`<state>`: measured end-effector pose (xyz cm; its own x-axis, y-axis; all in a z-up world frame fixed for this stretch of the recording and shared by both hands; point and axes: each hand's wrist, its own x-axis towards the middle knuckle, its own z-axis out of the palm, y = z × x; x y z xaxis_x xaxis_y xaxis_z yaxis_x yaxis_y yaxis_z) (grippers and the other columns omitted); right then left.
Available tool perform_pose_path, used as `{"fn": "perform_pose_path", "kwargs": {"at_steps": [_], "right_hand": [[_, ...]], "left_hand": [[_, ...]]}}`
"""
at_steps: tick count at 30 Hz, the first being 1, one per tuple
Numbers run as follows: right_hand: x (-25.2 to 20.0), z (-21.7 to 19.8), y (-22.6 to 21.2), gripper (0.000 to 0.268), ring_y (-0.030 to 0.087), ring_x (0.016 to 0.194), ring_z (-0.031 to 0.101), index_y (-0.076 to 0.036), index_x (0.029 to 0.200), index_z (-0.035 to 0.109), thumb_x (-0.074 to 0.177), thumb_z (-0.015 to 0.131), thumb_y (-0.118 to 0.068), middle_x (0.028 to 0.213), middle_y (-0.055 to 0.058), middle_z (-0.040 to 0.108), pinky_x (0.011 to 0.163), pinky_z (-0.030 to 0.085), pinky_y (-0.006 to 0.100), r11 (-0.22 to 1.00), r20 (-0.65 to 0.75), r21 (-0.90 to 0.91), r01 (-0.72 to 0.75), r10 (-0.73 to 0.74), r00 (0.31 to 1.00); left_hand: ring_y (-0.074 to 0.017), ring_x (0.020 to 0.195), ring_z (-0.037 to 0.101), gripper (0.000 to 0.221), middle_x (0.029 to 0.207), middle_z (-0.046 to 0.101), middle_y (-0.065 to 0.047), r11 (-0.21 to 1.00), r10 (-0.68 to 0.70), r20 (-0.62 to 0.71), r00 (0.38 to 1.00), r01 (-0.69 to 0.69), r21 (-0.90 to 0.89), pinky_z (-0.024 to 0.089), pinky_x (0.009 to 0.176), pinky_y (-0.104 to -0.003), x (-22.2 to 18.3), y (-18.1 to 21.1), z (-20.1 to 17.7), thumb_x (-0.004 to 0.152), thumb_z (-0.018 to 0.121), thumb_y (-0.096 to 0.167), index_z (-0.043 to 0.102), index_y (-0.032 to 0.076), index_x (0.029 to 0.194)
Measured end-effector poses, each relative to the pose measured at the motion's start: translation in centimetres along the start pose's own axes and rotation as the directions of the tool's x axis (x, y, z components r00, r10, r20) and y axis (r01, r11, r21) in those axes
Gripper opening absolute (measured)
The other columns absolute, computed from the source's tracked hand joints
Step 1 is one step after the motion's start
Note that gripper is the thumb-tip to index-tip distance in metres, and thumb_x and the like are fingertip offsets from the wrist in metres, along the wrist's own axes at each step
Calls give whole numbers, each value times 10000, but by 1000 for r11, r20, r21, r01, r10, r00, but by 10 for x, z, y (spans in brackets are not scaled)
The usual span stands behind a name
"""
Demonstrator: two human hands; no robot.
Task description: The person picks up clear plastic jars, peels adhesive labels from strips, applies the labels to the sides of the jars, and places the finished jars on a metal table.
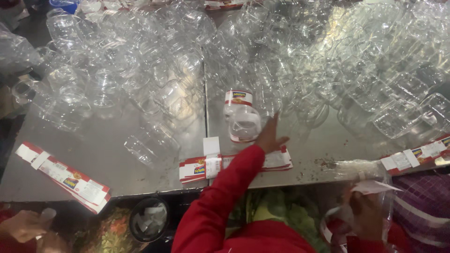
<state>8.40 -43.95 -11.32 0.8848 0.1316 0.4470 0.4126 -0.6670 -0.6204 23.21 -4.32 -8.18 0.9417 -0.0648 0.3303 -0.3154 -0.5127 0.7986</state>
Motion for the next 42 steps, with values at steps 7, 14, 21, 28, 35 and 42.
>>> {"fn": "perform_pose_path", "kwargs": {"at_steps": [7, 14, 21, 28, 35, 42], "right_hand": [[-3, -16, 15, 142, 148, 889, 612, 37, 1057, 685, 1074, 626, -91, 963, 83, 675, 761, 479, 292, 608, 11, 699, -376, 517, 856], [0, -4, 19, 163, 128, 909, 642, 78, 1038, 689, 1065, 642, -76, 950, 82, 706, 789, 491, 251, 693, -13, 617, -373, 483, 876], [14, -10, -11, 232, 176, 818, 679, 39, 1118, 723, 957, 673, -121, 953, 129, 745, 707, 524, 294, 657, 254, 419, -627, 578, 775], [33, 0, -53, 242, 149, 618, 621, 6, 847, 829, 837, 749, -221, 665, 64, 714, 565, 488, 321, 863, 699, 31, -505, 342, 627], [63, 5, -145, 293, 167, 567, 618, -85, 920, 772, 865, 726, -369, 623, 99, 681, 570, 459, 362, 963, 879, -144, -226, 229, 419], [62, 26, -134, 265, 171, 588, 573, -34, 887, 701, 888, 716, -298, 624, 128, 631, 569, 498, 369, 975, 821, 20, -222, 111, 560]], "left_hand": [[-397, 1343, 591, 597, 1465, 598, -248, 993, 51, -464, 884, -94, -69, 479, 1106, -449, -7, 17, -31, 935, 709, 140, 510, 84, 1496], [-224, 782, 726, 281, 1006, 735, -92, 978, -61, -445, 894, -36, -206, 557, 703, -363, -59, 106, -80, 1015, 578, 118, 625, 117, 1292], [-226, 644, 662, 391, 811, 687, -66, 966, -103, 15, 995, 103, -236, 521, 618, -364, -145, 102, -77, 912, 711, 180, 641, 116, 1292], [-222, 1053, 675, 405, 1090, 736, -55, 958, -210, -193, 958, 162, -238, 484, 1004, -411, -191, 71, -41, 813, 838, 309, 716, 133, 1157], [-435, 1543, 227, 222, 1648, 317, -219, 929, 245, 249, 937, -154, -336, 198, 1222, -515, -202, 66, -75, 757, 870, 223, 779, 38, 839], [-395, 1565, 375, 204, 1672, 421, -176, 914, 155, 283, 946, -29, -404, 300, 1268, -471, -199, 65, -79, 879, 788, 220, 673, 76, 790]]}}
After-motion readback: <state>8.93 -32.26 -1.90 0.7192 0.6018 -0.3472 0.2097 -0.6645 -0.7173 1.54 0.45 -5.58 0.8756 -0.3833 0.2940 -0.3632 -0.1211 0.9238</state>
